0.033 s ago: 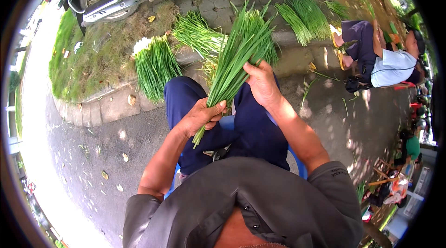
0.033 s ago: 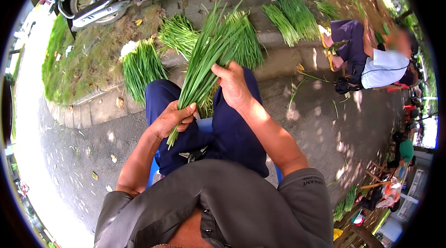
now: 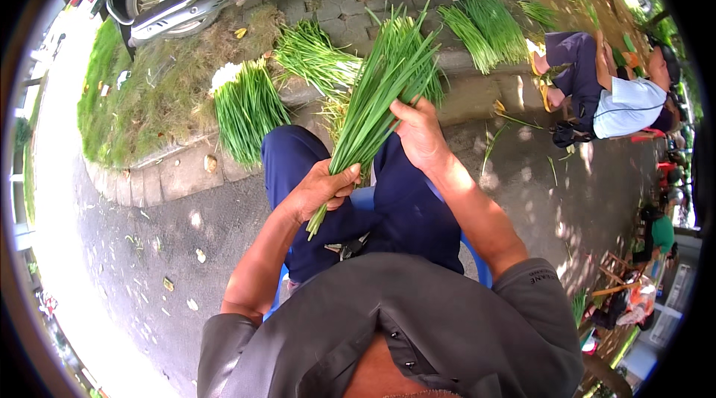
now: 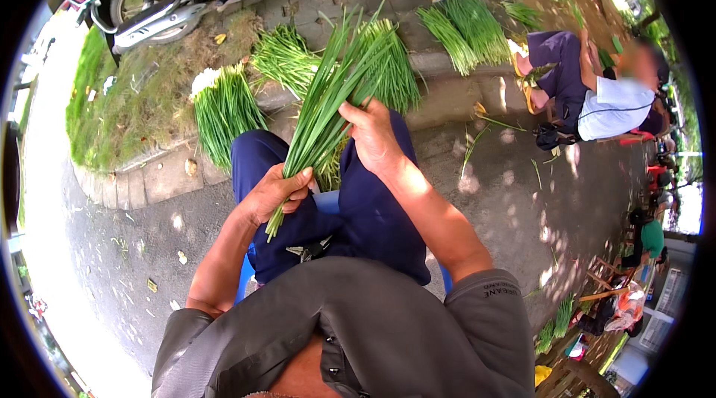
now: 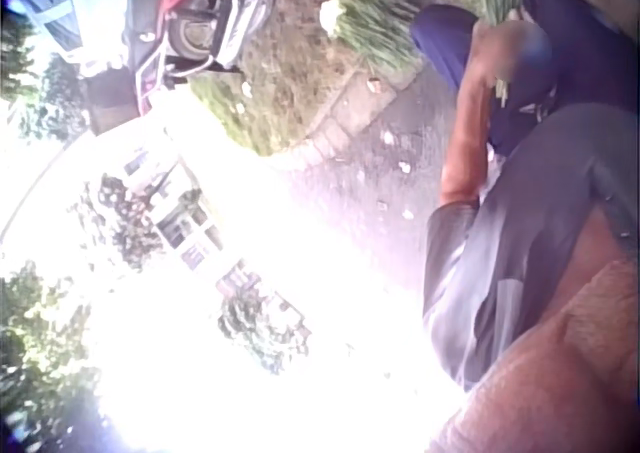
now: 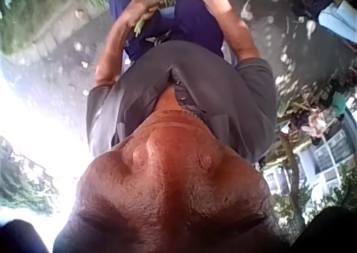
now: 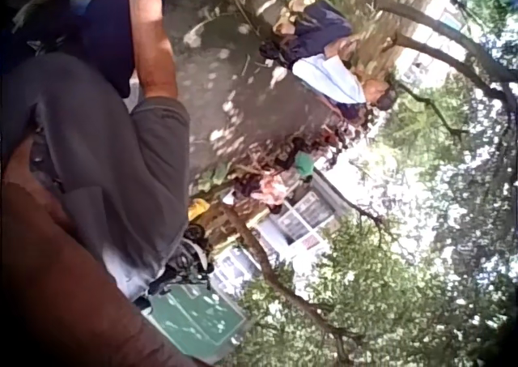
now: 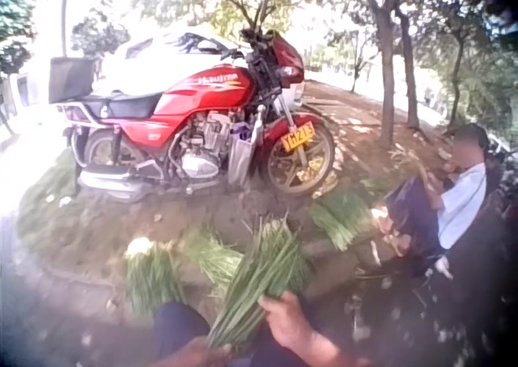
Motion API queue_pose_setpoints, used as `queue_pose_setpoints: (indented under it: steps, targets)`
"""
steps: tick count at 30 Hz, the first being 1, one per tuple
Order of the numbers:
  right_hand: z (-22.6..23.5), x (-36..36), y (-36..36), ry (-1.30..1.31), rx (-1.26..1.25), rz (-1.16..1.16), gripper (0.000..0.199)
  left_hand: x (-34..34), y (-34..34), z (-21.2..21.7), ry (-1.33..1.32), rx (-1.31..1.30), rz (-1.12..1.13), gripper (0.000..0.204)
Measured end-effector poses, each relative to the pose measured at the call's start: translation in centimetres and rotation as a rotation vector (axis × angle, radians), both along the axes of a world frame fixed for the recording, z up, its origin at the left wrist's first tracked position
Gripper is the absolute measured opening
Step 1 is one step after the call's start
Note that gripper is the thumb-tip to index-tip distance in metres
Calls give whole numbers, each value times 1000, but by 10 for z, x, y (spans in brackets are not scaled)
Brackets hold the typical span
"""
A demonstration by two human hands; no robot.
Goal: The person sorts bunches of green chives by hand, removing loose blades and aligning the stems into neat bundles while sitting outdoors.
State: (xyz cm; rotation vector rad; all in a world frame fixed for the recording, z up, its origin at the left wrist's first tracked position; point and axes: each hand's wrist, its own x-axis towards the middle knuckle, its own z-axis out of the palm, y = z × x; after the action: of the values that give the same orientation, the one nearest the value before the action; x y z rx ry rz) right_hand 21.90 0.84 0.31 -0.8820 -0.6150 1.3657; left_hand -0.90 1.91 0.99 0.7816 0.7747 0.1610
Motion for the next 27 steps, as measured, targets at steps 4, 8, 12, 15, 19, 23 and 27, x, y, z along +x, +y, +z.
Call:
queue_pose_setpoints:
  steps: [4, 8, 12, 15, 19, 23, 27]
  targets:
    - [-2, 13, 5, -27, 17, -63, 23, -4, 3, -4, -9, -21, -9, 30]
    - [4, 24, 9, -69, 33, -152, 32, -7, 6, -5, -25, -64, -2, 29]
    - [13, 37, 14, -185, 7, -317, 44, -8, 9, -2, -18, -86, -4, 31]
    - [16, 48, 14, -281, -5, -400, 52, -8, 8, 2, 6, -81, -3, 31]
    - [16, 55, 16, -191, 95, -464, 57, -7, 7, 2, 19, -83, -5, 31]
    - [14, 60, 17, -202, 121, -545, 60, -7, 7, -1, 21, -80, -10, 30]
    - [19, 64, 17, -197, 115, -590, 62, -8, 7, 0, 32, -73, -18, 30]
